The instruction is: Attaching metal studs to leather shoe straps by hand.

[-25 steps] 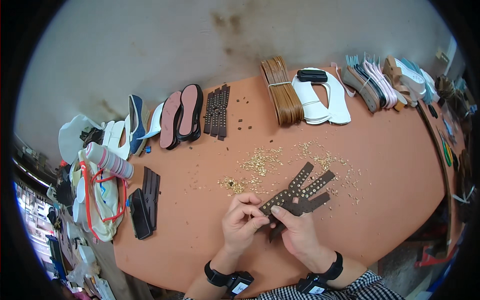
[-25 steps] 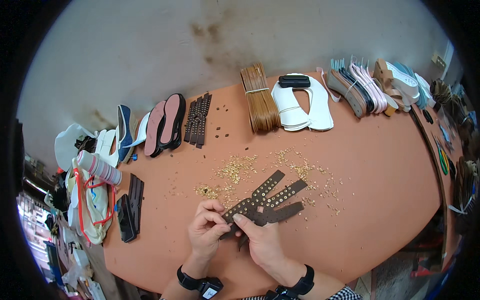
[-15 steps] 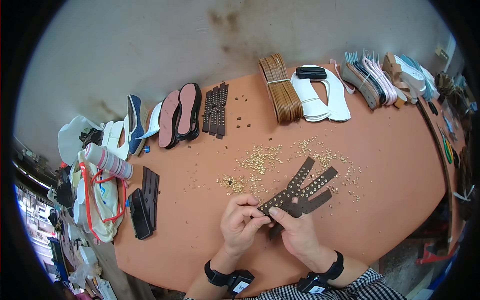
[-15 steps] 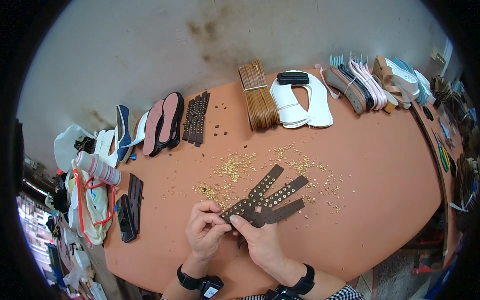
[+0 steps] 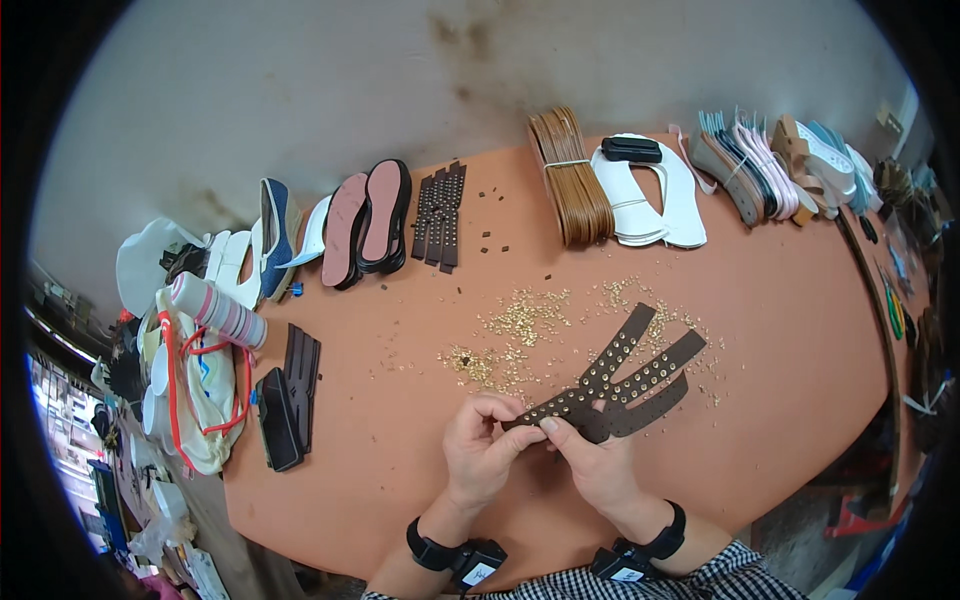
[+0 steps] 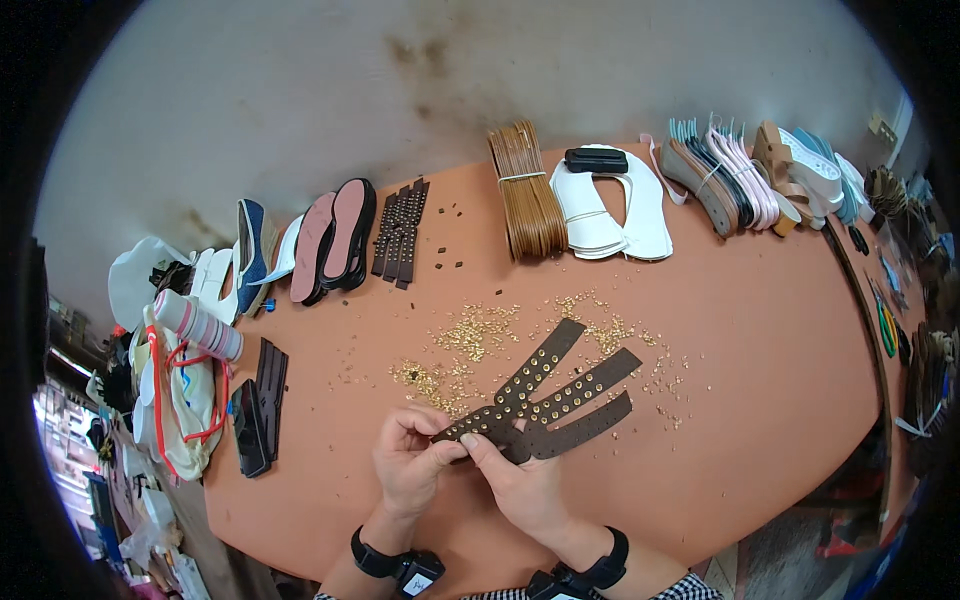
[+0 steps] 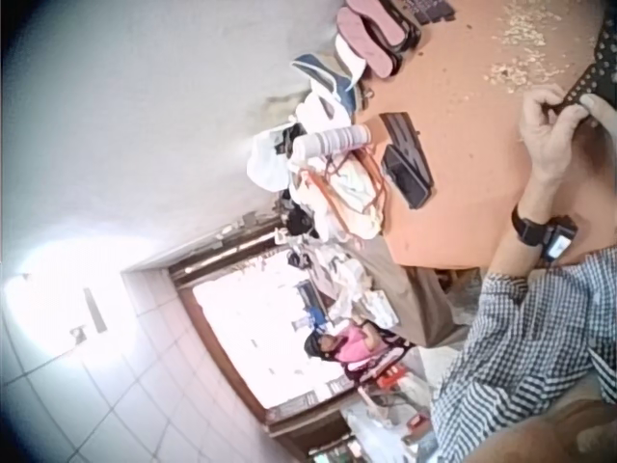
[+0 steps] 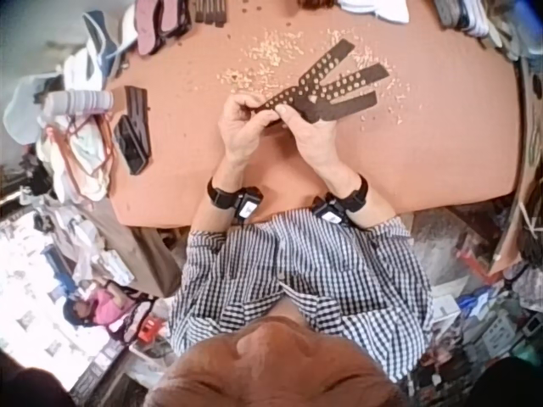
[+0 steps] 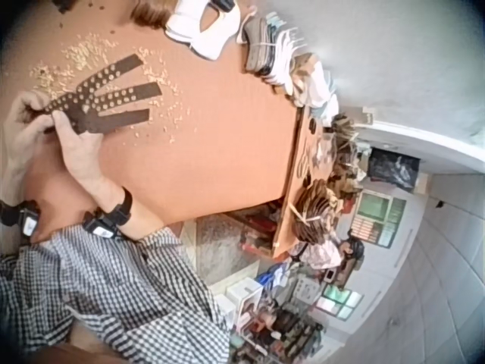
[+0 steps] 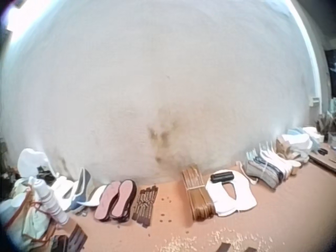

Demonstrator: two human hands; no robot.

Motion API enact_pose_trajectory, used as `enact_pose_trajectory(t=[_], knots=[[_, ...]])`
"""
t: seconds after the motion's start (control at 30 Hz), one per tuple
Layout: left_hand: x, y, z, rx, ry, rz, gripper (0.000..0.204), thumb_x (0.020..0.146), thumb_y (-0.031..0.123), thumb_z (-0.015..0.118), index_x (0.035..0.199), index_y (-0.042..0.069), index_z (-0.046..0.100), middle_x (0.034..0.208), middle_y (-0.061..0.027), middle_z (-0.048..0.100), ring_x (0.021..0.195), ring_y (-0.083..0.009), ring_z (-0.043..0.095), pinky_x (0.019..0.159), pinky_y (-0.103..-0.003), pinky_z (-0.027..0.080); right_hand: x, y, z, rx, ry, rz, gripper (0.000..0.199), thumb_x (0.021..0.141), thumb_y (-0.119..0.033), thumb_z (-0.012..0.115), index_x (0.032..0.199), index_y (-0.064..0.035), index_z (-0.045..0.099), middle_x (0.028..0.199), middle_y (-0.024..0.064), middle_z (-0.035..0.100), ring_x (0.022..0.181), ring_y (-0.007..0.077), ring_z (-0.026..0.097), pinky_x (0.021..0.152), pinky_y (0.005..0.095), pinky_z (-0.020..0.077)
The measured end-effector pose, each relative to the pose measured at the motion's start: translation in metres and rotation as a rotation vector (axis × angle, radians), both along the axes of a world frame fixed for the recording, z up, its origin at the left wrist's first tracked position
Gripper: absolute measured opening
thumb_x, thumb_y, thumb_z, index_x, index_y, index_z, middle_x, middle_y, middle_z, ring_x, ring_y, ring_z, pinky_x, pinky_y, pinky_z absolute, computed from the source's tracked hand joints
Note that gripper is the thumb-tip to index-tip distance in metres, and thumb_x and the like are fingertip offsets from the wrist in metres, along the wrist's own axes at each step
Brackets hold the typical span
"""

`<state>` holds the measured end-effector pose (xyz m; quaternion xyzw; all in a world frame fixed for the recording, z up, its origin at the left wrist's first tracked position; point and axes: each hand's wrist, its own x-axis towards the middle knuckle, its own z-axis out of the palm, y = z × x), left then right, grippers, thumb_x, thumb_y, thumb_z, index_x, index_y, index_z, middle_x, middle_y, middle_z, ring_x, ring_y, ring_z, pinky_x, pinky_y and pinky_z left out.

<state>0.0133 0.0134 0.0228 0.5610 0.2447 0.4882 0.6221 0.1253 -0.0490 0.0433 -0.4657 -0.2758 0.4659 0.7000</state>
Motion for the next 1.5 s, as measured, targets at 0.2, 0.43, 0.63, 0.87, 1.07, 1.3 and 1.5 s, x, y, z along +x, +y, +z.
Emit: enact_pose_trajectory(t=[0.2,0.43,0.63,0.87,1.07,1.3,1.5], knots=[[-0.004,0.003,0.002,-0.051,-0.029,-0.059,0.030,0.071,-0.006,0.067,0.090,0.003,0.045,0.085,-0.0072,0.053,0.074,-0.0094,0.050,0.064,-0.022,0.043,-0.001,-0.003,-0.001,-0.024,-0.033,0.014,0.008,0.082,0.000,0.056,0.090,-0.0013,0.059,0.080,-0.0001,0.059,0.071,0.0055,0.052,0.062,0.0193,0.0430],[-0.004,0.006,0.004,0.098,0.044,-0.046,0.028,0.072,-0.001,0.069,0.087,0.003,0.045,0.079,-0.0060,0.055,0.067,-0.0094,0.051,0.061,-0.022,0.043,0.001,-0.003,-0.002,-0.025,0.012,0.026,0.004,0.082,-0.002,0.057,0.084,-0.0016,0.061,0.076,-0.0004,0.058,0.066,0.0055,0.051,0.058,0.0193,0.0414],[-0.009,0.007,0.005,0.213,0.096,-0.015,0.027,0.071,0.001,0.070,0.083,0.004,0.045,0.074,-0.0069,0.056,0.065,-0.0115,0.051,0.060,-0.023,0.043,0.005,-0.004,-0.006,-0.024,-0.051,0.096,0.004,0.080,-0.002,0.059,0.083,0.0005,0.060,0.074,0.0038,0.059,0.064,0.0098,0.053,0.057,0.0213,0.0440],[-0.014,0.015,0.002,0.043,-0.011,-0.166,0.028,0.070,-0.004,0.068,0.081,0.004,0.044,0.075,-0.0071,0.055,0.069,-0.0126,0.053,0.060,-0.024,0.044,0.008,-0.004,0.000,-0.018,-0.063,0.181,0.006,0.079,-0.001,0.060,0.084,0.0011,0.059,0.079,0.0062,0.060,0.066,0.0112,0.055,0.058,0.0216,0.0457],[-0.010,0.018,-0.003,-0.175,-0.097,-0.233,0.029,0.070,-0.008,0.066,0.082,0.004,0.043,0.081,-0.0082,0.054,0.074,-0.0139,0.055,0.067,-0.025,0.047,0.009,0.006,-0.008,-0.027,0.163,0.143,0.004,0.081,-0.002,0.058,0.085,-0.0010,0.058,0.077,0.0028,0.058,0.063,0.0087,0.052,0.056,0.0209,0.0433],[-0.007,0.009,-0.008,0.048,-0.033,-0.045,0.033,0.068,-0.002,0.071,0.085,0.004,0.044,0.083,-0.0090,0.055,0.077,-0.0150,0.055,0.069,-0.027,0.047,0.006,0.005,0.001,-0.018,0.346,0.111,0.008,0.079,0.001,0.059,0.086,-0.0015,0.055,0.077,0.0044,0.058,0.064,0.0108,0.053,0.057,0.0226,0.0446],[-0.009,0.007,0.000,0.182,0.019,-0.019,0.033,0.065,0.002,0.075,0.084,0.004,0.047,0.082,-0.0074,0.056,0.077,-0.0140,0.053,0.068,-0.025,0.043,0.007,-0.001,0.001,0.037,0.197,0.116,0.005,0.081,-0.001,0.059,0.086,-0.0012,0.057,0.078,0.0030,0.059,0.067,0.0090,0.053,0.059,0.0229,0.0441]])
